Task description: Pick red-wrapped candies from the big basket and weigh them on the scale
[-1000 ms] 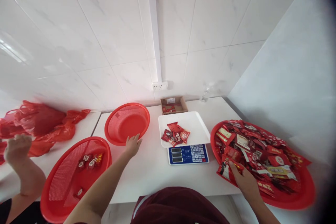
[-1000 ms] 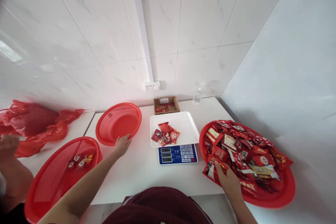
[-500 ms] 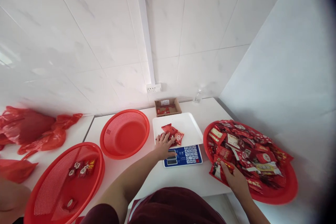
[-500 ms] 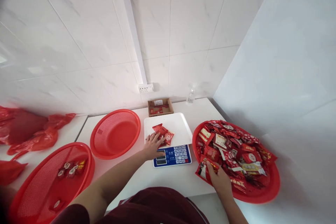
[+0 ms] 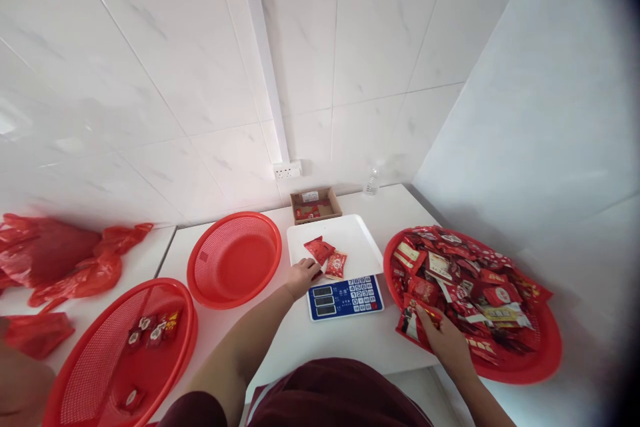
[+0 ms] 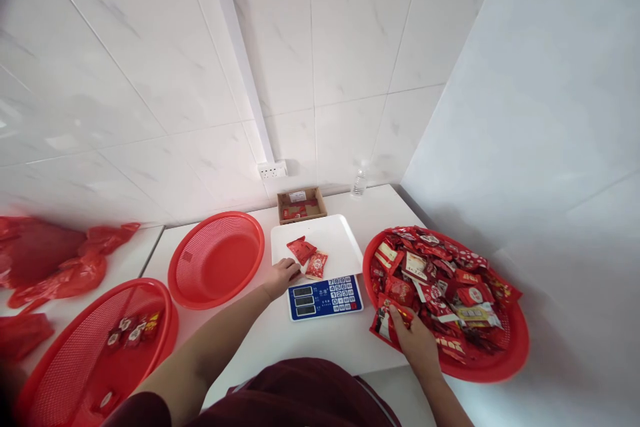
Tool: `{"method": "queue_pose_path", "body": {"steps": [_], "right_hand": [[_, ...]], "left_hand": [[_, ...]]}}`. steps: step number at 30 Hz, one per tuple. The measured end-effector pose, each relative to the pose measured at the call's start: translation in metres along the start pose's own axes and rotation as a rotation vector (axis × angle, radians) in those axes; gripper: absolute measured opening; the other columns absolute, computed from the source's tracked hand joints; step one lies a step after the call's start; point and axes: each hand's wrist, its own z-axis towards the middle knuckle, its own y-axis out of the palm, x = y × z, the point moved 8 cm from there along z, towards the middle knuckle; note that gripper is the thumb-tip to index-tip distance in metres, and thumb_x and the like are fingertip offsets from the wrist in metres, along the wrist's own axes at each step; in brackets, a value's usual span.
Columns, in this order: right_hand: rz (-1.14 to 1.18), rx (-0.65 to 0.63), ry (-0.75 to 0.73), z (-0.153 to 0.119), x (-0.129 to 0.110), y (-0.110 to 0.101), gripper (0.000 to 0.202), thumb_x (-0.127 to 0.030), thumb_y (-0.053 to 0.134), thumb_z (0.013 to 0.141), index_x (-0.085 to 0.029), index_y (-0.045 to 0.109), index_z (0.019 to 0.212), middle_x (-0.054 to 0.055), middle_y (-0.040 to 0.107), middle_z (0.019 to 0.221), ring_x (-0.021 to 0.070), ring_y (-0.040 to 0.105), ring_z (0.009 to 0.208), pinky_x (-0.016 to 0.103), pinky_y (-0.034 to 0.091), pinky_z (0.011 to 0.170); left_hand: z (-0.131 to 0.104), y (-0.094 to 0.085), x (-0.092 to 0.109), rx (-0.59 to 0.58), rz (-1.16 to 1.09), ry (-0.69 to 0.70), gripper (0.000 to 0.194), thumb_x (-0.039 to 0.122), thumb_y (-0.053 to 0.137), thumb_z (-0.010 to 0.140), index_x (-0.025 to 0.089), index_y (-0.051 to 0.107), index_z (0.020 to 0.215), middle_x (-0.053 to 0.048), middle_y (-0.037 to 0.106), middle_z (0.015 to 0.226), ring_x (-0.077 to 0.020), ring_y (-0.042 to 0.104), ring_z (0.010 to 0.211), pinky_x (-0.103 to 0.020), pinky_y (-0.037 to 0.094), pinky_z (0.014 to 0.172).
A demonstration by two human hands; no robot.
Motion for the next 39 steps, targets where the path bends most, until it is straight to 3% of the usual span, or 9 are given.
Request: {"method": "queue_pose_path", "body": {"steps": [5,11,13,16,19,23,26,32,39], "right_hand": [[0.011,0.005,-0.013,0.0,-0.002,-0.001,0.067,-0.069,0.035,0.07,-0.018,0.065,0.102,0.013,0.07,0.102,0.0322,0.061,0.104,0.041,0.045,0.087],[-0.022,-0.019,0.013,-0.001,-0.001,0.0,0.07,-0.07,0.033,0.07,-0.018,0.065,0.105,0.014,0.071,0.1,0.0325,0.062,0.102,0.041,0.046,0.085],[-0.033,-0.03,0.013,0.0,0.0,0.001,0.071,-0.069,0.032,0.071,-0.017,0.064,0.106,0.014,0.07,0.102,0.0327,0.061,0.103,0.041,0.045,0.086],[-0.038,-0.03,0.02,0.001,0.002,0.002,0.071,-0.069,0.032,0.071,-0.017,0.064,0.107,0.014,0.07,0.101,0.0322,0.062,0.101,0.041,0.046,0.084],[-0.026,-0.011,0.005,0.002,0.003,0.003,0.068,-0.068,0.033,0.072,-0.019,0.065,0.106,0.012,0.071,0.099,0.0311,0.063,0.098,0.04,0.047,0.082],[-0.012,0.015,-0.019,0.003,0.003,0.002,0.062,-0.067,0.036,0.072,-0.021,0.066,0.102,0.011,0.072,0.096,0.0309,0.063,0.098,0.039,0.047,0.08],[-0.004,0.019,-0.01,0.002,0.001,0.0,0.061,-0.067,0.038,0.071,-0.021,0.066,0.099,0.011,0.072,0.097,0.0309,0.063,0.098,0.039,0.047,0.08],[0.023,0.027,-0.018,-0.002,-0.007,-0.003,0.056,-0.066,0.037,0.071,-0.023,0.065,0.093,0.01,0.072,0.095,0.0302,0.064,0.096,0.038,0.047,0.079],[0.028,0.02,-0.011,-0.003,-0.007,-0.002,0.058,-0.065,0.036,0.073,-0.021,0.065,0.097,0.01,0.072,0.1,0.0291,0.063,0.101,0.036,0.047,0.082]], "left_hand": [[-0.001,-0.045,-0.038,0.157,-0.015,-0.217,0.035,0.042,0.035,0.095,0.024,0.065,0.1,-0.005,0.063,0.1,-0.0149,0.058,0.09,-0.023,0.044,0.07],[-0.047,-0.103,-0.113,0.257,0.01,-0.518,0.04,0.044,0.03,0.095,0.022,0.062,0.105,-0.007,0.062,0.108,-0.0184,0.057,0.094,-0.026,0.044,0.066],[-0.064,-0.11,-0.135,0.246,0.02,-0.62,0.041,0.046,0.031,0.094,0.021,0.059,0.112,-0.01,0.059,0.117,-0.0227,0.055,0.103,-0.03,0.046,0.07],[-0.077,-0.104,-0.148,0.179,0.099,-0.712,0.052,0.05,0.039,0.089,0.019,0.048,0.13,-0.014,0.047,0.138,-0.0312,0.039,0.128,-0.045,0.04,0.094],[-0.063,-0.08,-0.12,0.116,0.168,-0.543,0.062,0.052,0.043,0.087,0.018,0.039,0.139,-0.014,0.034,0.149,-0.0319,0.017,0.141,-0.053,0.019,0.111],[-0.023,-0.024,-0.044,-0.055,0.011,-0.154,0.073,0.057,0.05,0.083,0.024,0.029,0.145,-0.012,0.019,0.156,-0.0304,0.012,0.143,-0.051,0.017,0.113],[0.005,0.004,-0.008,-0.121,-0.08,-0.181,0.088,0.064,0.052,0.078,0.024,0.018,0.148,-0.016,0.008,0.157,-0.0343,0.007,0.143,-0.058,0.016,0.111],[0.043,0.021,0.032,-0.17,-0.056,-0.159,0.08,0.068,0.046,0.077,0.032,0.025,0.146,-0.01,0.006,0.158,-0.0398,-0.001,0.142,-0.072,0.007,0.104],[0.03,0.025,0.041,-0.168,0.005,0.08,0.083,0.071,0.052,0.072,0.031,0.034,0.143,-0.011,0.017,0.156,-0.0382,0.007,0.142,-0.063,0.01,0.11]]}}
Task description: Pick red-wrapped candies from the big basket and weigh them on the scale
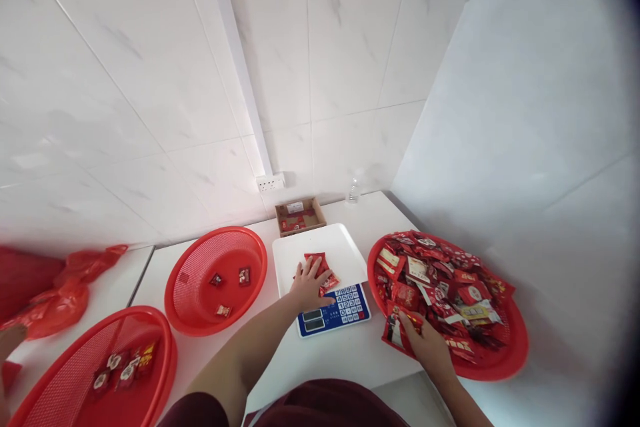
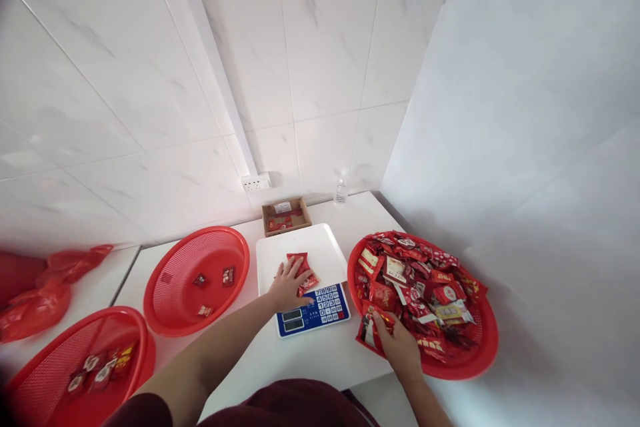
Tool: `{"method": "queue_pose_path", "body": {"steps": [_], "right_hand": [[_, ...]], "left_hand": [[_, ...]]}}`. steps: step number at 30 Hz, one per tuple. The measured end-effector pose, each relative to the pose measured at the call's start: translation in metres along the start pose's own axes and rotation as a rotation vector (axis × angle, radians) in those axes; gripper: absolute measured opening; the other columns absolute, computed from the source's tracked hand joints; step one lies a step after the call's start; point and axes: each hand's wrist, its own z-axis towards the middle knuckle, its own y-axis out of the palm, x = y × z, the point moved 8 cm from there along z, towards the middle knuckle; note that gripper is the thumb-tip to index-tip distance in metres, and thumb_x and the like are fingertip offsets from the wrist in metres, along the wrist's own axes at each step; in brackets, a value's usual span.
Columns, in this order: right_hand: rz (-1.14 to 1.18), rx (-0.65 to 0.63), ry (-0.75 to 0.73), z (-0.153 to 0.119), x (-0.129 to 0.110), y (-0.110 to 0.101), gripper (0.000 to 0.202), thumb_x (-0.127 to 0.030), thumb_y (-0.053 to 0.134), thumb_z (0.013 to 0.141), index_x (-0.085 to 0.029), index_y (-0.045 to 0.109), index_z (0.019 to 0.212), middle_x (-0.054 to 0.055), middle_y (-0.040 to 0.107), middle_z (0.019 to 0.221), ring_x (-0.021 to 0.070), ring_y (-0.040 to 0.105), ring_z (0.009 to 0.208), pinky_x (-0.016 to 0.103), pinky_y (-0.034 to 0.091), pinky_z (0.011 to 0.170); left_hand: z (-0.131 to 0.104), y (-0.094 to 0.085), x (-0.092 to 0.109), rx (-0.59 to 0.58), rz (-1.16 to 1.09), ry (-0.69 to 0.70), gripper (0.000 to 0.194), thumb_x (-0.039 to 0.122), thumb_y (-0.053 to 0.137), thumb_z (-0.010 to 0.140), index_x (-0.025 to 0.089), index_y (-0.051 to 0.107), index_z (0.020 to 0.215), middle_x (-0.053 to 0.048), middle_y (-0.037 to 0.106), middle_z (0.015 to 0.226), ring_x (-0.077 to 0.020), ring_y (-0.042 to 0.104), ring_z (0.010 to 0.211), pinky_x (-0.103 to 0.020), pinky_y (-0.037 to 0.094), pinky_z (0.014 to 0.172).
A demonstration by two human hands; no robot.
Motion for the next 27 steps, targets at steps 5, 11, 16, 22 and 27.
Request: {"method": "queue_pose_path", "body": {"steps": [5,11,16,22,27], "right_hand": [[0.002,0.016,-0.011,0.001,0.003,0.002,0.056,-0.063,0.037,0.075,-0.021,0.066,0.098,0.01,0.072,0.099,0.0286,0.064,0.099,0.036,0.047,0.08],[-0.06,0.021,0.002,0.004,0.008,0.003,0.056,-0.061,0.038,0.075,-0.02,0.066,0.101,0.011,0.071,0.099,0.0297,0.064,0.097,0.037,0.047,0.078],[-0.066,0.022,-0.023,0.004,0.005,0.004,0.056,-0.06,0.036,0.077,-0.019,0.066,0.1,0.012,0.072,0.097,0.0291,0.064,0.096,0.036,0.047,0.077],[-0.067,0.046,-0.014,0.002,0.005,0.002,0.054,-0.06,0.038,0.076,-0.02,0.066,0.099,0.011,0.072,0.095,0.0279,0.065,0.093,0.035,0.048,0.076],[-0.097,0.033,0.009,0.003,0.006,0.003,0.056,-0.06,0.037,0.076,-0.019,0.066,0.101,0.012,0.072,0.095,0.029,0.064,0.094,0.036,0.047,0.075]], "left_hand": [[-0.017,0.0,-0.004,0.047,0.036,0.045,0.056,0.055,0.042,0.088,0.031,0.041,0.139,-0.01,0.028,0.152,-0.0372,0.019,0.139,-0.059,0.027,0.106],[-0.034,0.007,-0.01,0.043,0.104,0.11,0.048,0.042,0.05,0.089,0.032,0.045,0.136,-0.01,0.034,0.149,-0.0367,0.026,0.136,-0.056,0.035,0.103],[-0.046,0.015,-0.021,0.008,0.147,0.138,0.056,0.031,0.058,0.085,0.034,0.041,0.138,-0.009,0.033,0.15,-0.0355,0.026,0.136,-0.054,0.039,0.099],[-0.05,0.013,-0.03,0.033,0.152,0.115,0.05,0.036,0.054,0.088,0.033,0.044,0.137,-0.011,0.041,0.145,-0.0326,0.041,0.124,-0.052,0.037,0.099],[-0.042,0.008,-0.037,0.043,-0.096,0.063,0.036,0.039,0.053,0.088,0.029,0.059,0.122,-0.011,0.053,0.13,-0.0291,0.048,0.116,-0.045,0.041,0.094]]}}
